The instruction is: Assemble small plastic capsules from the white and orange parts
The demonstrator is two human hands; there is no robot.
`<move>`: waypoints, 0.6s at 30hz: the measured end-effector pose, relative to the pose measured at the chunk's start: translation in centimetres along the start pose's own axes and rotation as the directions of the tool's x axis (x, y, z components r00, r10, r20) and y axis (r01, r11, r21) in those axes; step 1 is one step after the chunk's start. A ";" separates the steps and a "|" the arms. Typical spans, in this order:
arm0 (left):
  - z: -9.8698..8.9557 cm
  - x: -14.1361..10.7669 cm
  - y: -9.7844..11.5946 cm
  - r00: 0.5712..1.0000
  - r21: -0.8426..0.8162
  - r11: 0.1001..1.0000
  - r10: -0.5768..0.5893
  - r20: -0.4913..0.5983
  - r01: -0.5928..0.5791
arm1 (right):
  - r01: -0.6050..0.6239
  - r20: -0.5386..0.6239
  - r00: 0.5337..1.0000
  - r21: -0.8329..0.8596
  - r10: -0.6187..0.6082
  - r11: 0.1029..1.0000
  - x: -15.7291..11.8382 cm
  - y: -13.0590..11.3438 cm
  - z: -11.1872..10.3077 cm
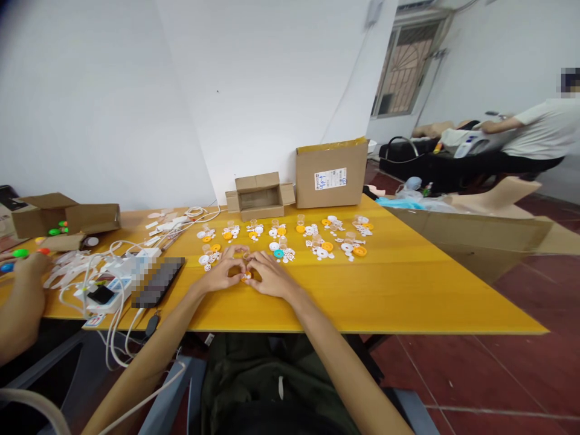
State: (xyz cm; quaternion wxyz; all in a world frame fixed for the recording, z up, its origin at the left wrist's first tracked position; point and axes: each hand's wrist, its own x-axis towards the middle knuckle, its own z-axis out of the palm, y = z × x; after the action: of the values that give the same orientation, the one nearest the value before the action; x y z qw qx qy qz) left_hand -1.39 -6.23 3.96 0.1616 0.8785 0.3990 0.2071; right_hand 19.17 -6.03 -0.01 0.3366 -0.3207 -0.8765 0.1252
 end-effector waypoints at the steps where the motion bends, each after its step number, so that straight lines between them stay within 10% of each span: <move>1: 0.0 0.0 0.0 1.000 0.000 1.000 -0.001 0.000 0.001 | 0.001 0.000 1.000 -0.002 -0.001 1.000 0.0 0.0 0.0; 18: -0.1 0.0 0.2 1.000 0.011 1.000 -0.008 -0.002 0.008 | 0.000 0.020 1.000 0.015 -0.001 1.000 0.1 -0.1 -0.2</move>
State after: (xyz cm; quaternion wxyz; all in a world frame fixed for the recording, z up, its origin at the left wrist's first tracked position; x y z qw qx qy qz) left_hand -1.33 -6.29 4.13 0.1574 0.8776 0.4036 0.2052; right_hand 19.23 -6.07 0.25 0.3304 -0.3168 -0.8788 0.1348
